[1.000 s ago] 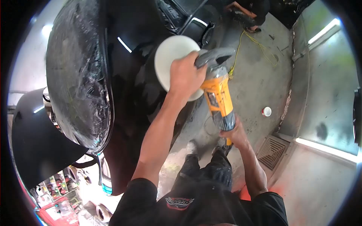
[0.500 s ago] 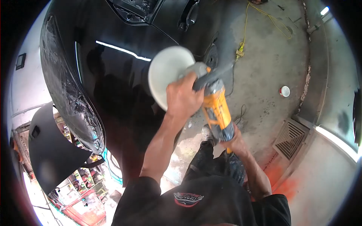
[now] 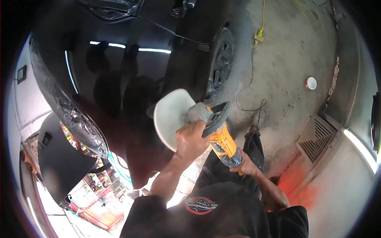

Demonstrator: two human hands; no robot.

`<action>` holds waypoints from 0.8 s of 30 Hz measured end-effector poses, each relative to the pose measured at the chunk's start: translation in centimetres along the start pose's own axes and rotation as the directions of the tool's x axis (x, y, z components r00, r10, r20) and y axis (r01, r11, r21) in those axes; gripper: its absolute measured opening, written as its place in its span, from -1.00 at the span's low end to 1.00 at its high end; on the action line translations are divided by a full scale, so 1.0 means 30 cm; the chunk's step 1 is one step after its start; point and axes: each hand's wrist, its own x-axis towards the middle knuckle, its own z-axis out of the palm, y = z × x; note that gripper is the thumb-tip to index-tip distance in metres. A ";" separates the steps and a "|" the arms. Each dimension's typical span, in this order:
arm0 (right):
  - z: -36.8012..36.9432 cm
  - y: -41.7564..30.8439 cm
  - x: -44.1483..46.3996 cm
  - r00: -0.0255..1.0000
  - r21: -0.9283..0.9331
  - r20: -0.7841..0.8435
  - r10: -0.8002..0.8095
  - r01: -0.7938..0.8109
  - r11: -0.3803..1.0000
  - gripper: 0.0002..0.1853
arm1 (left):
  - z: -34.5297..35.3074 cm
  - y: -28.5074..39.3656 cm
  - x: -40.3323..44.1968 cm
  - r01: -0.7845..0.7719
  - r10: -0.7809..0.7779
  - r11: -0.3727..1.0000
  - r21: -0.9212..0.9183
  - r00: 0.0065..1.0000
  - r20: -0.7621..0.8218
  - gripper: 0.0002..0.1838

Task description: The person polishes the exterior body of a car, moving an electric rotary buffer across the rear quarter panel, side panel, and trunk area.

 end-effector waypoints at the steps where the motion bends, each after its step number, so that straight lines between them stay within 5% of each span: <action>1: -0.001 0.012 0.000 1.000 0.029 0.010 0.022 -0.022 0.999 -0.03 | 0.029 -0.007 0.010 -0.014 0.014 1.000 0.020 1.000 0.008 -0.77; 5: -0.072 0.037 0.072 0.997 0.111 -0.056 0.049 -0.042 0.993 -0.06 | 0.135 -0.039 0.122 -0.044 0.044 0.999 0.020 0.999 0.015 -0.77; 9: -0.148 -0.017 0.242 0.977 0.119 -0.153 -0.150 0.169 0.978 -0.11 | 0.220 -0.055 0.361 -0.163 0.158 0.986 -0.032 0.979 -0.127 -0.78; 13: -0.179 -0.089 0.373 0.917 0.104 -0.327 -0.227 0.274 0.956 -0.17 | 0.274 -0.098 0.530 -0.203 0.206 0.978 0.043 0.976 -0.073 -0.75; 21: -0.065 0.131 0.269 0.950 0.073 -0.196 -0.243 0.261 0.963 -0.22 | 0.234 -0.089 0.254 -0.141 0.140 0.989 0.048 0.990 0.036 -0.72; 24: -0.031 0.133 0.235 0.977 0.246 -0.149 -0.154 0.188 0.951 -0.21 | 0.209 -0.039 0.230 -0.093 0.088 0.995 0.044 0.990 0.106 -0.74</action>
